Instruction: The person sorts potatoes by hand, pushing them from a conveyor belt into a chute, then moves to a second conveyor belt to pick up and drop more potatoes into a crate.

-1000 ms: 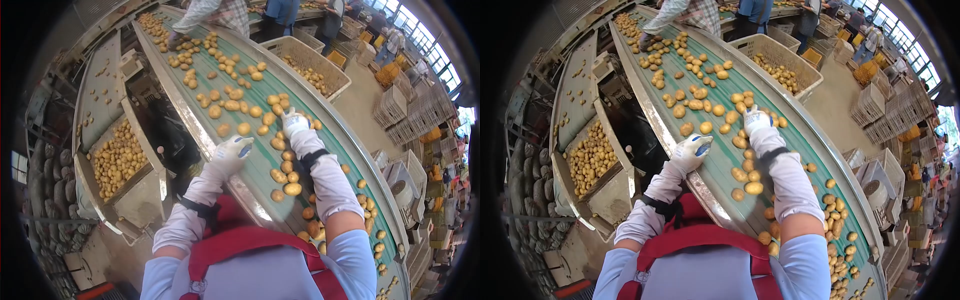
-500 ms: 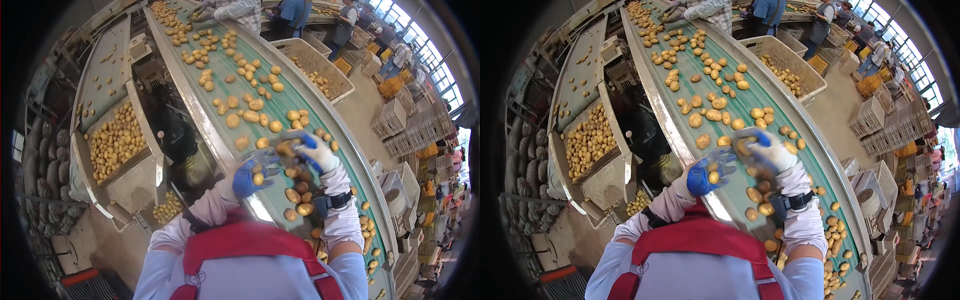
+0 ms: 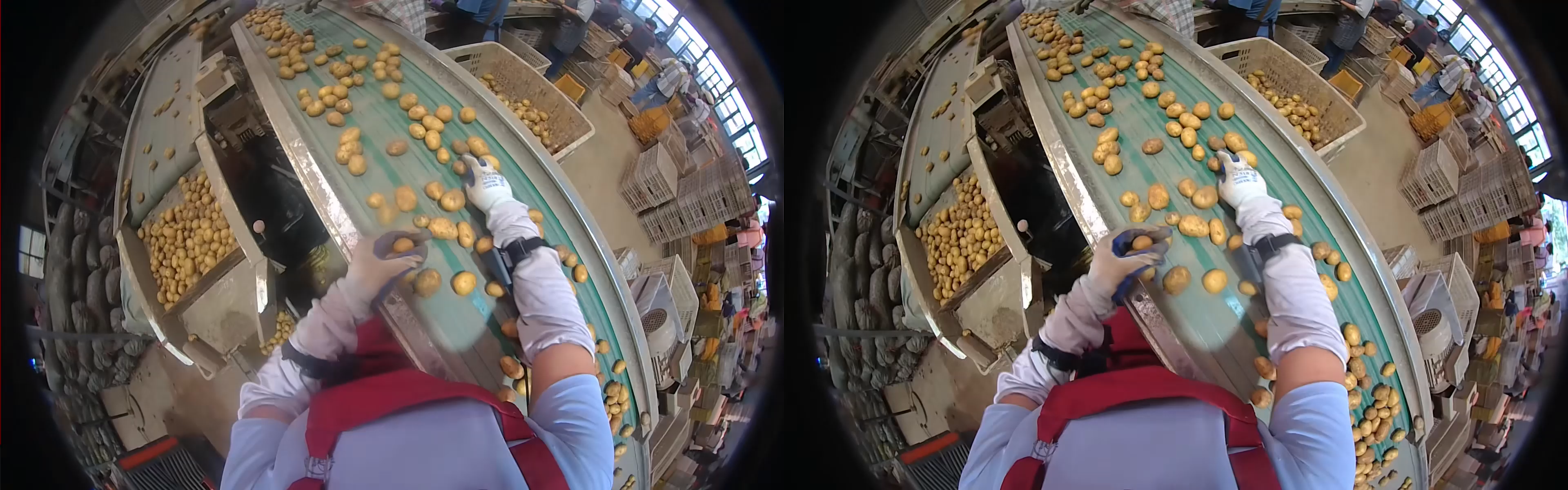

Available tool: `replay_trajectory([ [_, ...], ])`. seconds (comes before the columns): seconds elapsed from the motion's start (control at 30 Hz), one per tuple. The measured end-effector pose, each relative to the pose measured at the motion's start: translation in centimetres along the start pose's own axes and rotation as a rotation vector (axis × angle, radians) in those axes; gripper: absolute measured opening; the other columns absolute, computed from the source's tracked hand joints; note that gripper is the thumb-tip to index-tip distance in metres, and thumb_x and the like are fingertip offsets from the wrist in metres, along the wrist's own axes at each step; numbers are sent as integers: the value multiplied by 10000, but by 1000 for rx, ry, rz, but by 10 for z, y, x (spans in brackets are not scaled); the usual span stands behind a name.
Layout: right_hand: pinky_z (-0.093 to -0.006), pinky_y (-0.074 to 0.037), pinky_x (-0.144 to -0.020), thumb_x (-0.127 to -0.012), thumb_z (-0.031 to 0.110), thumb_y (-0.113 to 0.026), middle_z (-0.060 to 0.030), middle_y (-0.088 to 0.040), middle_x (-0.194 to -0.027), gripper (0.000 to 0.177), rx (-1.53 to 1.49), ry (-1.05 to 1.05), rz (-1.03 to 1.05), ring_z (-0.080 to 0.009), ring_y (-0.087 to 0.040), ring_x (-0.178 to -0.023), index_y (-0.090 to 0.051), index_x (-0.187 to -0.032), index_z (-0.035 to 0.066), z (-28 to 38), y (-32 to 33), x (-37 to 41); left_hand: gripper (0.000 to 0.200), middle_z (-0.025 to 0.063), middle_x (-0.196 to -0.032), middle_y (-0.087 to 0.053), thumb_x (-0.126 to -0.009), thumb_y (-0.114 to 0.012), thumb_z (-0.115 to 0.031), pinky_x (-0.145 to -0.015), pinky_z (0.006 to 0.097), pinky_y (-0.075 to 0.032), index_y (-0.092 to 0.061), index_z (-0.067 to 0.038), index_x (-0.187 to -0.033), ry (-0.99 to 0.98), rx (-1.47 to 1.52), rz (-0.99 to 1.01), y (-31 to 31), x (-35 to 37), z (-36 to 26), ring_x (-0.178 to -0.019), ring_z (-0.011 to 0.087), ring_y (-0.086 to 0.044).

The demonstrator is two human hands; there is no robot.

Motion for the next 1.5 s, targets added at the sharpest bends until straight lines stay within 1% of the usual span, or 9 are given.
replay_trajectory([
  [0.13, -420, -469, -971, -852, 228, -573, -199, -592, -1228, 413, 17, 22, 68, -351, -581, -1143, -584, -1260, 163, -4, 37, 12, 310, 89, -1078, -662, -814, -669, -179, -843, 352, -522, -658, -34, -1087, -287, -1468, 43, -21, -44, -18, -997, 234, -641],
  [0.5, -426, -436, -1020, -931, 250, -469, -264, -523, -1333, 390, 240, 25, 222, -360, -553, -1207, -554, -1277, 89, 53, 13, 28, 210, 99, -1024, -704, -820, -604, -144, -789, 391, -545, -706, -89, -995, -8, -1905, 490, -85, -55, 56, -947, 270, -686],
  [0.6, -375, -509, -868, -919, 215, -539, -185, -646, -1097, 345, -194, 151, 217, -290, -646, -978, -585, -1229, 71, -2, 7, 25, 290, 134, -1007, -688, -788, -690, -217, -800, 393, -527, -674, -105, -1054, 25, -1196, 364, -66, -48, 34, -916, 257, -674],
  [0.7, -260, -516, -630, -943, 165, -576, -47, -610, -864, 302, -1204, -34, 254, -134, -609, -750, -590, -1225, 59, -22, 45, 71, 440, 107, -1068, -649, -880, -653, -262, -727, 314, -547, -570, -2, -1225, 197, 340, 180, -23, -7, 1, -880, 212, -641],
  [0.87, -348, -536, -743, -929, 141, -598, -98, -619, -1048, 313, -1061, 343, -302, -214, -645, -870, -577, -1230, 59, 90, 97, 126, 363, 115, -1170, -619, -965, -552, -278, -899, 393, -518, -561, -48, -1246, 119, 1045, -79, -21, 7, 7, -1033, 217, -606],
  [0.97, -445, -484, -921, -827, 107, -648, -157, -595, -1201, 430, -414, 691, -354, -340, -607, -1047, -572, -1251, 98, 166, 70, 158, 392, 104, -1227, -600, -981, -521, -316, -990, 418, -468, -549, -63, -1280, -227, 379, -223, 15, 21, 37, -1096, 236, -596],
  [1.13, -451, -411, -1020, -811, 125, -640, -176, -539, -1303, 495, -579, 692, -88, -388, -519, -1194, -544, -1295, 78, 175, 66, 187, 473, 45, -1267, -581, -1000, -432, -445, -891, 428, -495, -500, -113, -1330, 17, 1117, -34, -10, 68, 21, -1127, 251, -551],
  [1.43, -480, -413, -942, -702, 170, -658, -83, -548, -1222, 561, 170, 527, 80, -339, -525, -1126, -591, -1255, 234, 97, 12, 274, 467, -21, -1362, -531, -979, -455, -468, -726, 293, -481, -477, -183, -1348, -265, 942, 37, 114, 217, 58, -1088, 166, -525],
  [1.5, -484, -411, -939, -716, 164, -651, -88, -547, -1208, 544, 160, 456, 43, -328, -530, -1106, -589, -1252, 232, 89, 6, 282, 430, 25, -1363, -538, -994, -456, -399, -790, 294, -497, -503, -144, -1337, -246, 901, -276, 165, 282, 103, -1136, 191, -526],
])
Point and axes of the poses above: each hand's wrist, its own x-axis away from the middle knuckle, its own y-axis out of the back of the hand, z = x × y, the point moved 8 cm from there along -x, towards the middle knuckle
